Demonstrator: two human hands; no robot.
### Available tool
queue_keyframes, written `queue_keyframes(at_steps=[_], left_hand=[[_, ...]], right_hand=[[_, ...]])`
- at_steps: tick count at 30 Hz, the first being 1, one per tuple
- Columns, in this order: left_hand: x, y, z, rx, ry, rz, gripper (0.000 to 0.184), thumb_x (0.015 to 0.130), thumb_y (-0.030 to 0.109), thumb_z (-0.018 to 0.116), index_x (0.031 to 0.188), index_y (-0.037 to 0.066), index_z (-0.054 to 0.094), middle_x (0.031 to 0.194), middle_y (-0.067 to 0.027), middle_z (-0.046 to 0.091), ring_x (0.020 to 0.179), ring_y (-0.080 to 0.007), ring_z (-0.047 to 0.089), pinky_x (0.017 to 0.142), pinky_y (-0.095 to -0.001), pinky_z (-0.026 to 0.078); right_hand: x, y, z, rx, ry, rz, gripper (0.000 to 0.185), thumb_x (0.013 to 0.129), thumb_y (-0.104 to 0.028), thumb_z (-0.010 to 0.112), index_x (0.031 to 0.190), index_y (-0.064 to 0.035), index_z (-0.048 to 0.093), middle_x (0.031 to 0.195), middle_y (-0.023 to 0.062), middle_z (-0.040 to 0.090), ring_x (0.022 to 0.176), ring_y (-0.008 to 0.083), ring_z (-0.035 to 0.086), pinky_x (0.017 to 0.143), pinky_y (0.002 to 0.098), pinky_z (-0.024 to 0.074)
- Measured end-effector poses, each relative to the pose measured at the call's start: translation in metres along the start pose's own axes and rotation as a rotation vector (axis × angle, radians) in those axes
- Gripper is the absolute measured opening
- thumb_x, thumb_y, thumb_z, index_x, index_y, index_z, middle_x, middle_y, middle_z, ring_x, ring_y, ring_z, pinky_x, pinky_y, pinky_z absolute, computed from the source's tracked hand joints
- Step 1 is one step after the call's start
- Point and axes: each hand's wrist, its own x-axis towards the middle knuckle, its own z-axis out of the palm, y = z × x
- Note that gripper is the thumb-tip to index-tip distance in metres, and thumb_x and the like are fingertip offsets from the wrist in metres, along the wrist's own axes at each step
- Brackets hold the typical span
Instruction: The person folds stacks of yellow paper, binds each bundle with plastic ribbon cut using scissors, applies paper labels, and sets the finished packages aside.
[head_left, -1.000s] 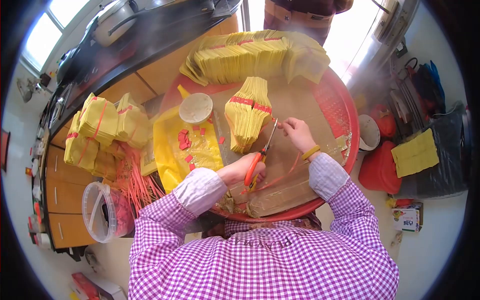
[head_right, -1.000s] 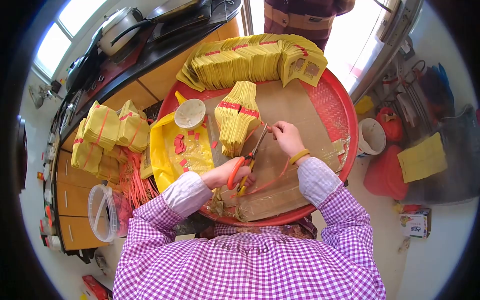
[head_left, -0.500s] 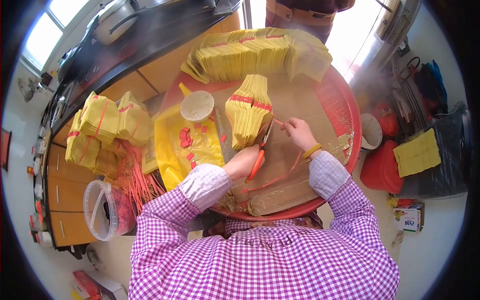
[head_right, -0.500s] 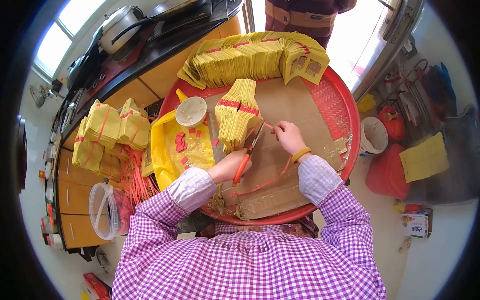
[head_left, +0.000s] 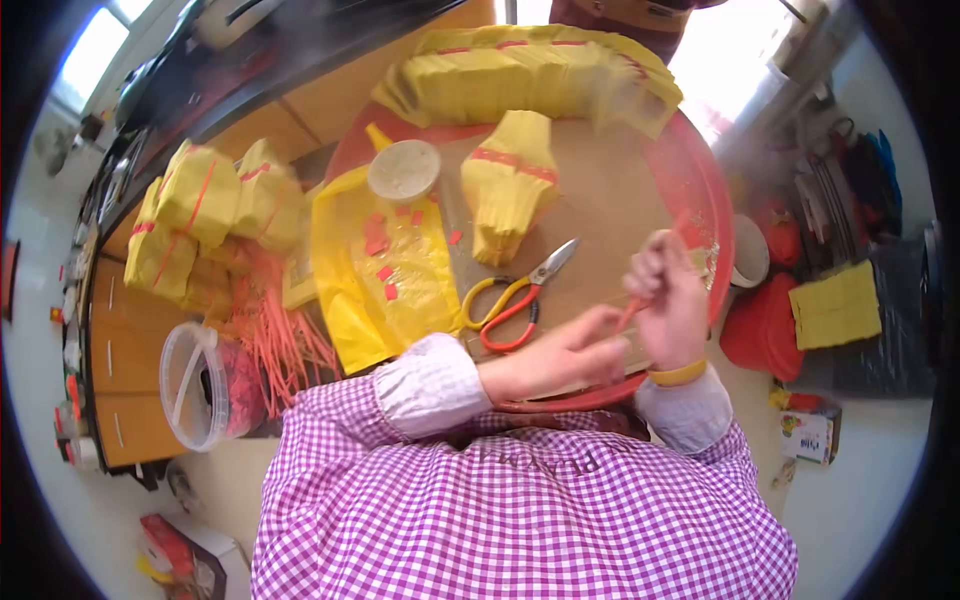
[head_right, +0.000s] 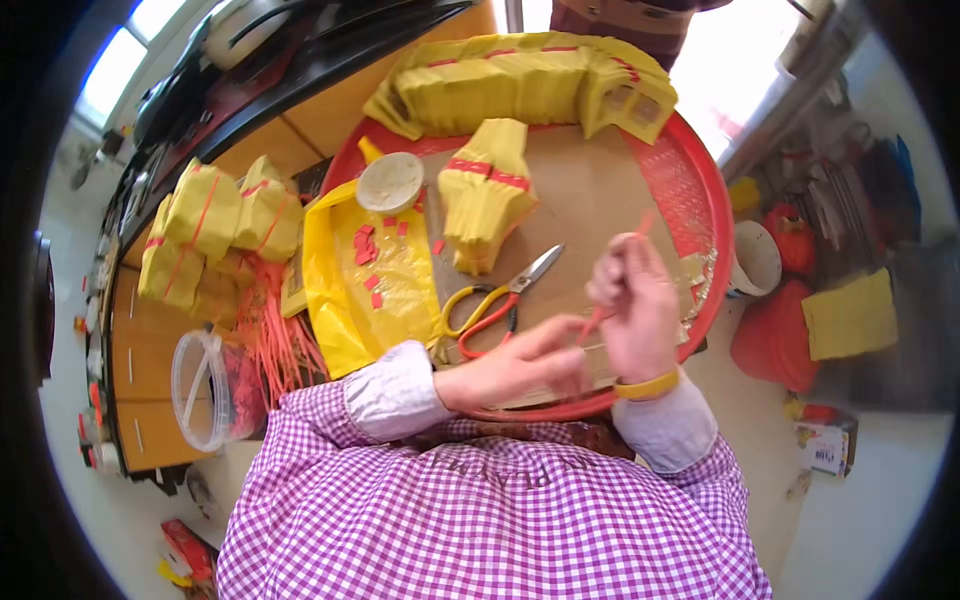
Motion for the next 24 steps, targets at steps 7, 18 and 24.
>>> queue_keyframes(at_steps=[7,18,24], left_hand=[[-0.077,-0.007,-0.04,-0.262,-0.156,-0.341,0.027,0.1,0.022,0.046,0.084,0.004,0.058,0.071,0.0018,0.052,0.061,-0.0077,0.043,0.055,-0.0216,0.037],[-0.208,-0.025,-0.149,0.365,0.879,-0.437,0.013,0.086,0.009,0.052,0.089,0.0,0.061,0.079,-0.0047,0.061,0.068,-0.0153,0.055,0.063,-0.0271,0.045],[-0.25,-0.082,-0.188,1.314,1.062,-0.806,0.026,0.085,0.025,0.058,0.086,-0.001,0.058,0.087,-0.0184,0.062,0.078,-0.0388,0.059,0.069,-0.0458,0.049]], right_hand=[[0.014,-0.074,-0.092,0.039,-0.188,-0.164,0.022,0.1,-0.01,0.045,0.117,0.0003,0.055,0.066,-0.0036,0.032,0.053,0.0023,0.025,0.044,0.0167,0.0214],[0.025,-0.002,-0.064,-0.385,-0.043,0.02,0.021,0.101,-0.02,0.046,0.108,-0.0043,0.059,0.057,-0.0085,0.029,0.045,0.0002,0.019,0.039,0.0176,0.016],[0.025,0.012,-0.053,-0.333,-0.146,0.128,0.02,0.101,-0.02,0.048,0.108,-0.0053,0.058,0.057,-0.0085,0.029,0.044,-0.0004,0.019,0.038,0.0165,0.0146]])
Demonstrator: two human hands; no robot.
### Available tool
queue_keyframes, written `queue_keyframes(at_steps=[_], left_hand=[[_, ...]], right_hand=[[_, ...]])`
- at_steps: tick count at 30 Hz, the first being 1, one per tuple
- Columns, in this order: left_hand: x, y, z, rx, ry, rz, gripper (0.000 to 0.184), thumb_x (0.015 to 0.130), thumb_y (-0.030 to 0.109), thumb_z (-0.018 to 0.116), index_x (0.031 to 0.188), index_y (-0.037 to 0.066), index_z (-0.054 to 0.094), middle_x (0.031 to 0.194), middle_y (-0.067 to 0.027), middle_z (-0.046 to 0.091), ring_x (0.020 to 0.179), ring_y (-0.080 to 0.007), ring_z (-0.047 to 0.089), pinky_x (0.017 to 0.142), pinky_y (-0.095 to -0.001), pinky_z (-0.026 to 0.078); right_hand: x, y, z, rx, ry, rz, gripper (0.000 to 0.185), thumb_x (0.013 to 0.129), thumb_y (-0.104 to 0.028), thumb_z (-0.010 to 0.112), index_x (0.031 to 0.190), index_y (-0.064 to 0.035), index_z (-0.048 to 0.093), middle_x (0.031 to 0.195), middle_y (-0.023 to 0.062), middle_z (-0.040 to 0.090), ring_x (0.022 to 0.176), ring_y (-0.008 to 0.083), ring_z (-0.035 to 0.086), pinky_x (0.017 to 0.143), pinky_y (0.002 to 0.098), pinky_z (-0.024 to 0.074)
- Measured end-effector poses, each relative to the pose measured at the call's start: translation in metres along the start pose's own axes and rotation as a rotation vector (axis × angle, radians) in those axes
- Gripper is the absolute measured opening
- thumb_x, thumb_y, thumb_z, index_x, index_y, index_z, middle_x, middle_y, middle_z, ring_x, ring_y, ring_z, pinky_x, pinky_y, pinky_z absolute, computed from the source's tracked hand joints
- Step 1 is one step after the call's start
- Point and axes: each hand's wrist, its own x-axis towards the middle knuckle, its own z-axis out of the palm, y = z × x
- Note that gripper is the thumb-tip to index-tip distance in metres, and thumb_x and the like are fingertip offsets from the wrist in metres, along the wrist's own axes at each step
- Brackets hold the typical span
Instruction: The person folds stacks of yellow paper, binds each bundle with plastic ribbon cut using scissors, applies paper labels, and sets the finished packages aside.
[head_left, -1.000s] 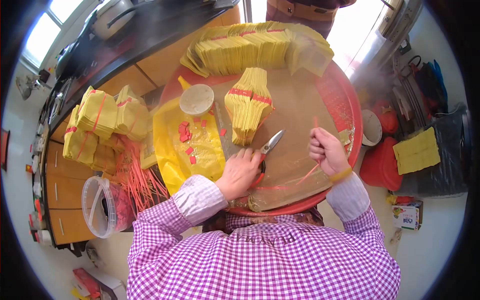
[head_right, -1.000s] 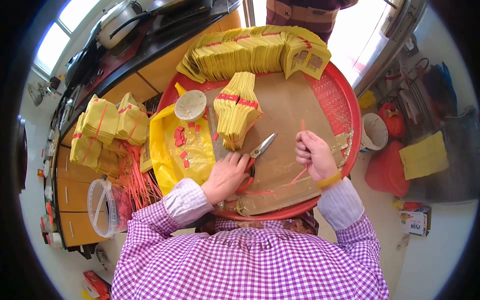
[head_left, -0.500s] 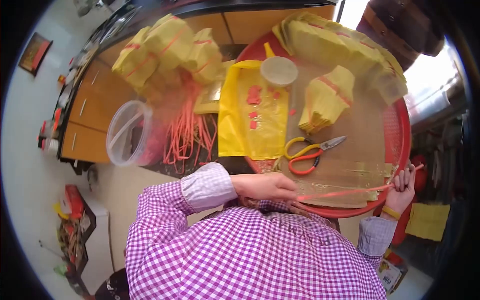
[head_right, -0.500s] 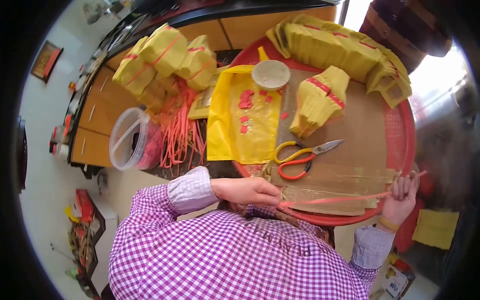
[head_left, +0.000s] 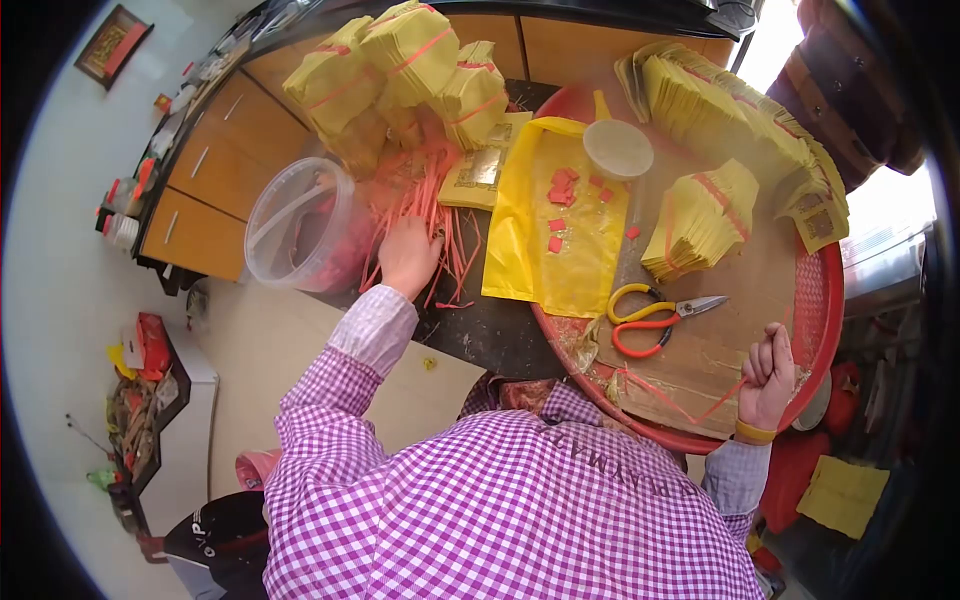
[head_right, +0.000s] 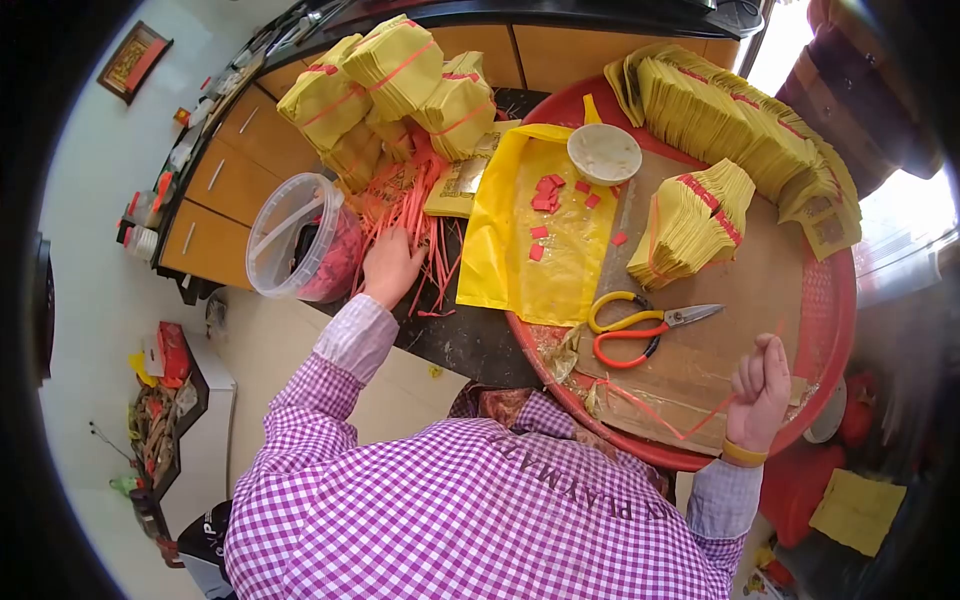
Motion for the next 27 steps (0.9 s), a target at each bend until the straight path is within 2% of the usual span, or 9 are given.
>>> queue_keyframes(at_steps=[3,7,8,12,14,17,19,22,27], left_hand=[[0.002,-0.002,0.014,-0.096,-0.023,-0.056,0.016,0.085,0.017,0.059,0.086,0.001,0.06,0.083,-0.0136,0.062,0.071,-0.0331,0.059,0.064,-0.0413,0.048],[-0.02,0.055,-0.043,-0.918,0.159,0.04,0.007,0.085,0.007,0.056,0.086,0.002,0.06,0.08,-0.0079,0.06,0.068,-0.0232,0.055,0.063,-0.0328,0.046],[-0.036,0.08,-0.065,-1.07,-0.014,-0.039,0.004,0.085,0.001,0.055,0.086,0.001,0.059,0.08,-0.005,0.057,0.071,-0.0161,0.052,0.067,-0.0267,0.043],[-0.103,0.168,-0.093,-1.109,-0.407,0.746,0.018,0.084,0.002,0.056,0.101,0.004,0.061,0.088,-0.0076,0.063,0.075,-0.0214,0.061,0.07,-0.0331,0.051],[-0.109,0.206,-0.105,-1.024,-0.355,1.034,0.012,0.083,0.007,0.057,0.095,0.005,0.056,0.079,-0.0127,0.063,0.063,-0.0292,0.06,0.056,-0.036,0.05],[-0.105,0.22,-0.099,-0.843,-0.603,0.991,0.009,0.086,0.012,0.056,0.095,0.008,0.055,0.071,-0.0146,0.062,0.058,-0.0332,0.059,0.055,-0.0388,0.049],[-0.108,0.227,-0.088,-0.805,-0.759,0.959,0.01,0.088,0.012,0.054,0.096,0.007,0.056,0.07,-0.0144,0.062,0.059,-0.0344,0.06,0.056,-0.0396,0.048],[-0.104,0.24,-0.072,-0.868,-0.967,0.906,0.014,0.088,0.015,0.05,0.093,0.004,0.057,0.083,-0.0164,0.066,0.067,-0.0377,0.062,0.06,-0.0424,0.049],[-0.1,0.228,-0.05,-0.68,-1.082,1.054,0.016,0.09,0.011,0.051,0.103,0.005,0.058,0.081,-0.0128,0.065,0.07,-0.0299,0.061,0.064,-0.0359,0.048]], right_hand=[[-0.003,-0.001,0.003,0.034,0.001,0.0,0.019,0.101,-0.021,0.047,0.106,-0.0058,0.058,0.058,-0.008,0.031,0.045,-0.0005,0.019,0.039,0.0161,0.0144],[-0.013,-0.002,0.01,0.089,0.051,0.03,0.017,0.1,-0.02,0.047,0.099,-0.0073,0.058,0.062,-0.0069,0.042,0.048,-0.0001,0.028,0.042,0.017,0.021],[-0.018,0.001,0.024,0.013,0.091,0.07,0.014,0.098,-0.018,0.048,0.097,-0.0077,0.058,0.067,-0.0043,0.048,0.053,0.002,0.036,0.046,0.017,0.0273],[-0.043,0.017,0.126,-0.021,-0.017,0.514,0.009,0.096,-0.012,0.045,0.091,-0.0078,0.052,0.096,0.0147,0.067,0.078,0.0186,0.06,0.074,0.0283,0.0487],[-0.044,0.017,0.132,0.01,0.03,0.522,0.01,0.097,-0.014,0.044,0.091,-0.0082,0.05,0.09,0.0119,0.063,0.073,0.0172,0.058,0.07,0.0275,0.048],[-0.043,0.016,0.129,0.11,0.143,0.558,0.014,0.1,-0.017,0.042,0.089,-0.0092,0.047,0.07,0.0036,0.054,0.058,0.0132,0.051,0.058,0.0249,0.0458],[-0.036,0.005,0.083,0.498,-0.211,0.373,0.016,0.101,-0.019,0.04,0.088,-0.0105,0.046,0.06,-0.0049,0.034,0.047,0.0051,0.033,0.043,0.0184,0.0278],[-0.035,-0.023,0.055,0.283,-0.056,0.062,0.016,0.1,-0.019,0.041,0.088,-0.0118,0.047,0.058,-0.0074,0.029,0.046,0.0013,0.021,0.041,0.0186,0.013],[0.001,-0.039,-0.022,0.27,0.243,-0.198,0.014,0.098,-0.016,0.043,0.087,-0.0119,0.05,0.058,-0.0067,0.031,0.046,0.0024,0.022,0.04,0.019,0.0151]])
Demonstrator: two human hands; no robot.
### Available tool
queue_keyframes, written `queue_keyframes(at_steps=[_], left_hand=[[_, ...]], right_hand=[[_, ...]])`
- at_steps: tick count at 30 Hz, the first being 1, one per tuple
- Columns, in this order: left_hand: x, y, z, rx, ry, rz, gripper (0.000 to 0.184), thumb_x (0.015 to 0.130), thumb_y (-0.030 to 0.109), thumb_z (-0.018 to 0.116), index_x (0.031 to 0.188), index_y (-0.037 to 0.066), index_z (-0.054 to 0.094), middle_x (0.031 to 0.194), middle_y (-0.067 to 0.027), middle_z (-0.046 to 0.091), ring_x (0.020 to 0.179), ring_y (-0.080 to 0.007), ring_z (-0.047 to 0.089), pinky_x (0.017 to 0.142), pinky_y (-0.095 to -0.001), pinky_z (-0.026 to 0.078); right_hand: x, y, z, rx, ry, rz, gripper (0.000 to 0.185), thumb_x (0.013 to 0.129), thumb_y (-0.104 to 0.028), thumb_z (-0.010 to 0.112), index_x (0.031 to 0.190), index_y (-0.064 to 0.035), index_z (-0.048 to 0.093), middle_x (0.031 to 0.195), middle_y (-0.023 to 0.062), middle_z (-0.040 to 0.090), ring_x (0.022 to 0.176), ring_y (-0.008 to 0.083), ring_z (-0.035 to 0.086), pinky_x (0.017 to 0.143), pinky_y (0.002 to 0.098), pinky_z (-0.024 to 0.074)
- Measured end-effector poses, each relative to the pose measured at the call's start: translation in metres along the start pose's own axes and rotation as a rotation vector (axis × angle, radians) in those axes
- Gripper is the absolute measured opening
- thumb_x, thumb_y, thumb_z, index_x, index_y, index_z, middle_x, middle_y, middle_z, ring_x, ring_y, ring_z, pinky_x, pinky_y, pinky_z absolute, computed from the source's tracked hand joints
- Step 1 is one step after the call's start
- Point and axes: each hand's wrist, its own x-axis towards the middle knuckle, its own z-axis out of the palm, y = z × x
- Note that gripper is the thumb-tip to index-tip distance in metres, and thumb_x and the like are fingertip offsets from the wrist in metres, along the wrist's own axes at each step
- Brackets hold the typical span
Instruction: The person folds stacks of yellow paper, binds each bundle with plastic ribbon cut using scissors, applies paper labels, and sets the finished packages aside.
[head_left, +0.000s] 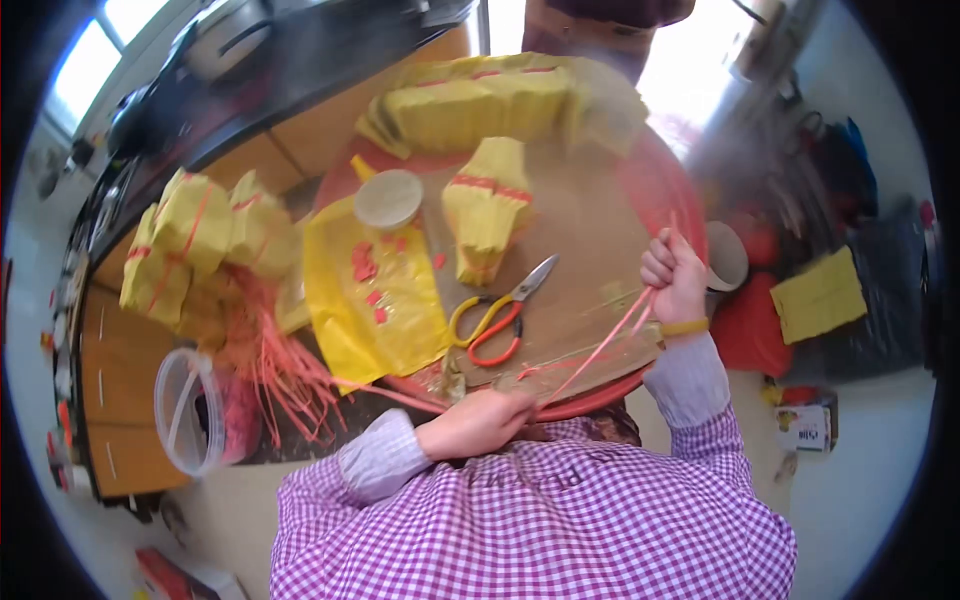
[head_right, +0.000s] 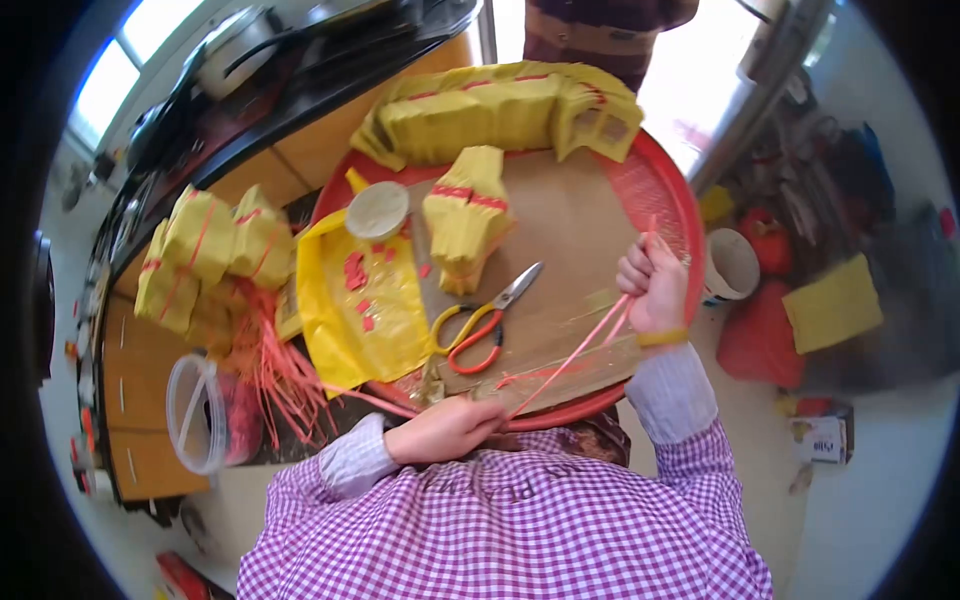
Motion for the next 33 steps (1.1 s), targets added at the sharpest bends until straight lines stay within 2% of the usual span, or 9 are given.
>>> queue_keyframes(at_steps=[3,5,8,10,15,21,30,31,33], left_hand=[[-0.005,-0.004,-0.007,-0.258,-0.03,-0.016,0.022,0.091,0.013,0.053,0.111,0.003,0.056,0.089,-0.0114,0.066,0.075,-0.0287,0.062,0.067,-0.0341,0.048],[-0.008,0.007,-0.017,0.046,0.077,0.034,0.03,0.091,0.013,0.056,0.118,0.002,0.052,0.095,-0.01,0.065,0.08,-0.0254,0.062,0.069,-0.0322,0.049],[0.007,0.005,-0.027,0.357,0.484,0.286,0.034,0.09,0.008,0.058,0.122,0.002,0.05,0.097,-0.0079,0.062,0.079,-0.02,0.058,0.07,-0.0289,0.048],[0.014,0.019,-0.044,-0.263,0.541,0.094,0.036,0.088,0.007,0.06,0.121,0.004,0.048,0.091,-0.0088,0.058,0.073,-0.0167,0.055,0.064,-0.026,0.046],[0.044,0.002,-0.04,-0.42,0.647,0.033,0.026,0.087,0.001,0.06,0.112,0.002,0.055,0.085,-0.0024,0.058,0.07,-0.008,0.05,0.063,-0.0187,0.042],[0.05,0.002,-0.043,-0.373,0.726,0.13,0.003,0.089,0.001,0.059,0.092,0.001,0.059,0.078,-0.0026,0.059,0.068,-0.0065,0.05,0.062,-0.0165,0.041],[0.047,0.003,-0.045,-1.051,0.661,0.093,0.005,0.088,0.0,0.06,0.092,0.001,0.06,0.087,-0.0033,0.06,0.07,-0.0082,0.053,0.062,-0.0201,0.044],[0.047,0.001,-0.046,-1.052,0.66,0.092,0.005,0.088,0.0,0.06,0.092,0.001,0.06,0.087,-0.0033,0.06,0.07,-0.0082,0.053,0.062,-0.0201,0.044],[0.045,-0.008,-0.046,-0.604,0.664,0.194,0.008,0.086,-0.001,0.06,0.094,0.001,0.06,0.089,-0.0033,0.061,0.07,-0.0088,0.054,0.061,-0.0212,0.044]], right_hand=[[-0.002,0.01,0.008,-0.069,0.115,-0.056,0.013,0.098,-0.016,0.044,0.087,-0.0117,0.05,0.058,-0.0064,0.034,0.045,0.0025,0.023,0.04,0.0191,0.0157],[-0.011,0.032,0.022,-0.285,0.088,0.004,0.013,0.098,-0.018,0.045,0.087,-0.0116,0.05,0.059,-0.0064,0.035,0.045,0.0022,0.024,0.04,0.0191,0.0167],[-0.028,0.07,0.036,-0.292,-0.093,0.125,0.014,0.099,-0.02,0.044,0.088,-0.0121,0.05,0.059,-0.0079,0.032,0.046,0.0018,0.024,0.041,0.019,0.0165],[-0.043,0.087,0.052,-0.324,-0.224,0.274,0.017,0.1,-0.019,0.042,0.087,-0.0111,0.049,0.061,-0.0066,0.036,0.046,0.0016,0.026,0.041,0.0182,0.0185],[-0.061,0.1,0.079,-0.42,-0.175,0.34,0.019,0.101,-0.019,0.04,0.088,-0.0104,0.05,0.064,-0.0048,0.042,0.051,0.0027,0.031,0.045,0.0165,0.0211],[-0.065,0.103,0.071,-0.432,-0.257,0.341,0.019,0.1,-0.018,0.041,0.088,-0.0094,0.053,0.064,-0.0051,0.042,0.053,0.003,0.033,0.046,0.0168,0.0222],[-0.071,0.093,0.068,-0.606,-0.341,0.358,0.02,0.098,-0.014,0.044,0.091,-0.0057,0.06,0.067,-0.0032,0.046,0.054,0.0042,0.034,0.048,0.0178,0.0242],[-0.07,0.092,0.068,-0.606,-0.339,0.358,0.02,0.098,-0.014,0.044,0.091,-0.0057,0.06,0.067,-0.0032,0.046,0.054,0.0042,0.034,0.048,0.0178,0.0242],[-0.071,0.09,0.071,-0.781,-0.382,0.298,0.019,0.097,-0.015,0.044,0.092,-0.0046,0.06,0.068,-0.0021,0.048,0.055,0.0047,0.038,0.05,0.018,0.0266]])
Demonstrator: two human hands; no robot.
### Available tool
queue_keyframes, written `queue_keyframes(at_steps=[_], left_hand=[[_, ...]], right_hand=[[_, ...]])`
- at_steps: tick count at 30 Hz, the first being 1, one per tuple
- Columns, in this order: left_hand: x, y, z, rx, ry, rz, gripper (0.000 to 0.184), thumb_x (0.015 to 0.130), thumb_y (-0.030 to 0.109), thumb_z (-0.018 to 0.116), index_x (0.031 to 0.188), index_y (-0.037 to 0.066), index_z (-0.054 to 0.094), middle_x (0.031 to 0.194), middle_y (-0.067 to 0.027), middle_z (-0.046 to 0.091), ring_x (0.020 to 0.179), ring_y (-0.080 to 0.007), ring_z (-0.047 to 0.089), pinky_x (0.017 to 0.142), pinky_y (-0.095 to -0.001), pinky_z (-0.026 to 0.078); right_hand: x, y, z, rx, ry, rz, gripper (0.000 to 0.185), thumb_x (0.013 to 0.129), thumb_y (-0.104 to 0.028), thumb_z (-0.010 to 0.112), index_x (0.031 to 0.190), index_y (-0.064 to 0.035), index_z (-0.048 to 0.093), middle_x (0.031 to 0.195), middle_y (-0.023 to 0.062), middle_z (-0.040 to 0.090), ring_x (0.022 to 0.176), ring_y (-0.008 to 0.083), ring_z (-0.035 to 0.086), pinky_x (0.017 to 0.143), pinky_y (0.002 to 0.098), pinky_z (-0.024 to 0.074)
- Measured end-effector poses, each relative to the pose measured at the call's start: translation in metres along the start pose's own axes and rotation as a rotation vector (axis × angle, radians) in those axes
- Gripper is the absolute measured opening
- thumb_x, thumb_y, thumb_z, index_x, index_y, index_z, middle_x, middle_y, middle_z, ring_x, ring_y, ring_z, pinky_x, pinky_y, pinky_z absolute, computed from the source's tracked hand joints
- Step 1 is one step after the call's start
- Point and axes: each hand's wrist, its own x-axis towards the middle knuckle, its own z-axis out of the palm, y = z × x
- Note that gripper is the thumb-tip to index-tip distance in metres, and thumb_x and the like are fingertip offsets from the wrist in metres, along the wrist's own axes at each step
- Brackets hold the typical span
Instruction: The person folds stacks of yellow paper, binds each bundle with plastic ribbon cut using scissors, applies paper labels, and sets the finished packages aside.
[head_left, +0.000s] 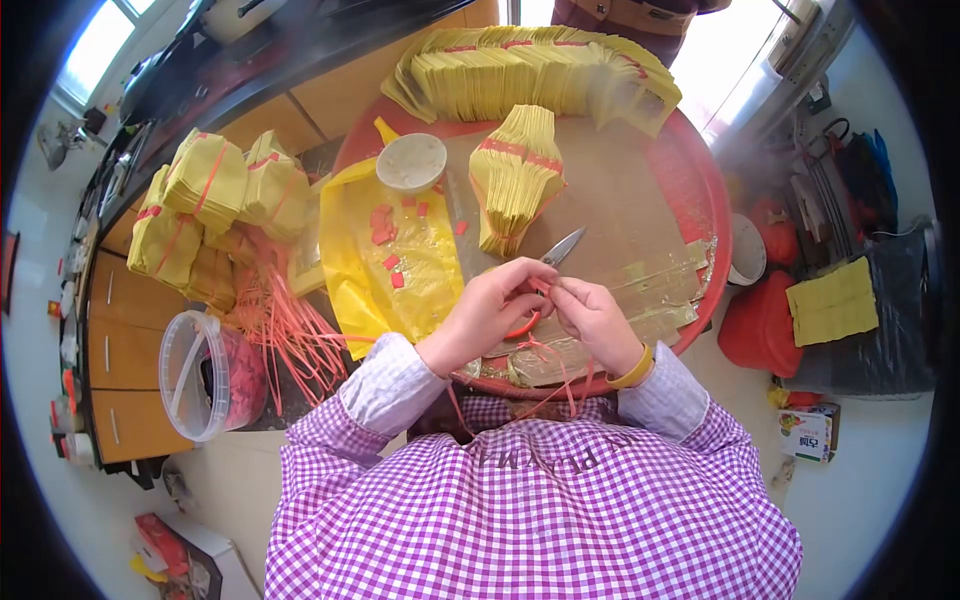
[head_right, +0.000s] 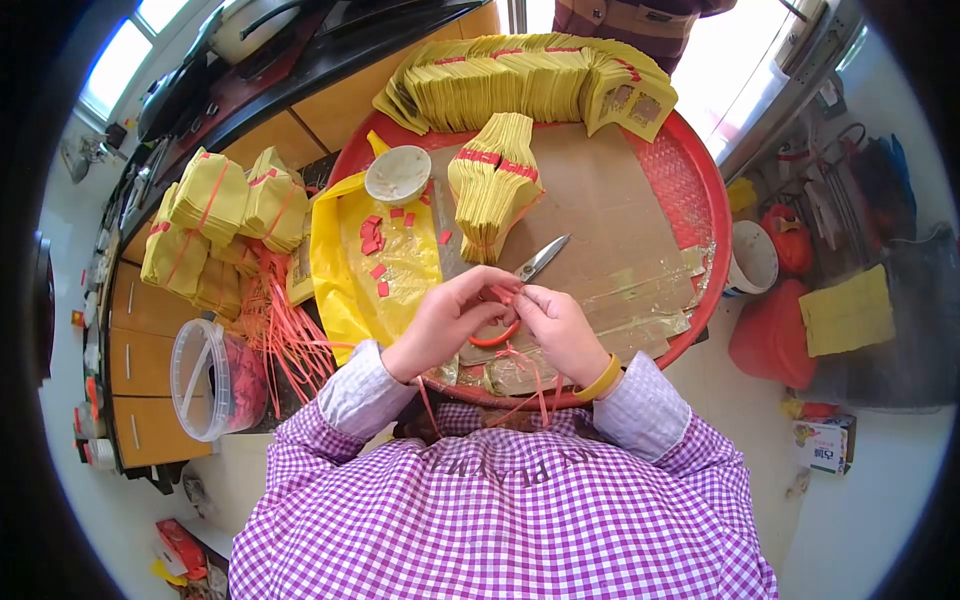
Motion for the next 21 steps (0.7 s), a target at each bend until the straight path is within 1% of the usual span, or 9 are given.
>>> queue_keyframes(at_steps=[2,3,7,8,12,13,17,18,21], left_hand=[[-0.004,-0.004,-0.007,0.381,-0.096,0.21,0.011,0.085,-0.002,0.06,0.096,0.001,0.061,0.091,-0.0032,0.061,0.07,-0.0095,0.054,0.061,-0.0222,0.045],[-0.006,-0.003,-0.009,0.381,-0.093,0.208,0.011,0.085,-0.002,0.06,0.096,0.001,0.061,0.091,-0.0032,0.061,0.07,-0.0095,0.054,0.061,-0.0222,0.045],[-0.013,0.01,-0.013,0.801,-0.208,0.207,0.016,0.083,-0.003,0.06,0.098,0.002,0.06,0.088,-0.0049,0.061,0.074,-0.0149,0.056,0.065,-0.0277,0.046],[-0.016,0.01,-0.015,0.801,-0.207,0.207,0.016,0.083,-0.003,0.06,0.098,0.002,0.06,0.088,-0.0049,0.061,0.074,-0.0149,0.056,0.065,-0.0277,0.046],[-0.029,0.004,-0.019,0.408,-0.398,-0.137,0.017,0.086,-0.001,0.059,0.102,0.002,0.062,0.091,-0.0036,0.062,0.066,-0.0114,0.052,0.058,-0.0227,0.042],[-0.03,0.003,-0.017,0.407,-0.395,-0.137,0.017,0.086,-0.001,0.059,0.102,0.002,0.062,0.091,-0.0036,0.062,0.066,-0.0114,0.052,0.058,-0.0227,0.042],[-0.026,0.001,0.005,-0.983,-0.056,-0.502,0.014,0.088,-0.001,0.056,0.101,0.0,0.061,0.091,-0.0035,0.062,0.065,-0.0118,0.051,0.058,-0.0216,0.041],[-0.024,0.0,0.01,-0.983,-0.058,-0.498,0.014,0.088,-0.001,0.056,0.101,0.0,0.061,0.091,-0.0035,0.062,0.065,-0.0118,0.051,0.058,-0.0216,0.041],[-0.019,-0.01,0.025,-0.817,0.121,-0.396,0.012,0.089,-0.001,0.053,0.099,-0.001,0.06,0.088,-0.0054,0.059,0.069,-0.0146,0.051,0.061,-0.0248,0.042]], right_hand=[[0.0,-0.002,0.0,-0.188,-0.005,-0.028,0.019,0.097,-0.015,0.045,0.093,-0.0035,0.06,0.068,-0.0011,0.051,0.057,0.0053,0.041,0.051,0.0182,0.0291],[0.001,-0.002,-0.002,-0.188,-0.008,-0.026,0.019,0.097,-0.015,0.045,0.093,-0.0035,0.06,0.068,-0.0011,0.051,0.057,0.0053,0.041,0.051,0.0182,0.0291],[0.004,0.003,-0.013,-0.069,-0.186,0.127,0.012,0.094,-0.01,0.049,0.093,-0.0022,0.058,0.072,0.0012,0.057,0.064,0.0065,0.048,0.057,0.0188,0.037],[0.004,0.004,-0.014,-0.07,-0.187,0.127,0.012,0.094,-0.01,0.049,0.093,-0.0022,0.058,0.072,0.0012,0.057,0.064,0.0065,0.048,0.057,0.0188,0.037],[0.0,0.007,-0.017,-0.27,-0.088,-0.003,0.004,0.092,-0.004,0.053,0.093,-0.0015,0.056,0.075,0.0039,0.06,0.068,0.0072,0.052,0.063,0.0188,0.0425],[-0.001,0.008,-0.016,-0.272,-0.09,-0.002,0.004,0.092,-0.004,0.053,0.093,-0.0015,0.056,0.075,0.0039,0.06,0.068,0.0072,0.052,0.063,0.0188,0.0425],[-0.002,0.015,0.002,0.191,0.152,-0.245,0.004,0.092,-0.001,0.055,0.094,-0.004,0.055,0.076,0.0015,0.059,0.069,0.006,0.056,0.062,0.0145,0.0424],[-0.001,0.017,0.006,0.189,0.151,-0.248,0.004,0.092,-0.001,0.055,0.094,-0.004,0.055,0.076,0.0015,0.059,0.069,0.006,0.056,0.062,0.0145,0.0424],[-0.005,0.026,0.019,0.25,0.346,-0.288,0.002,0.092,-0.002,0.055,0.094,-0.0034,0.056,0.077,0.0033,0.06,0.07,0.0069,0.056,0.063,0.015,0.0427]])
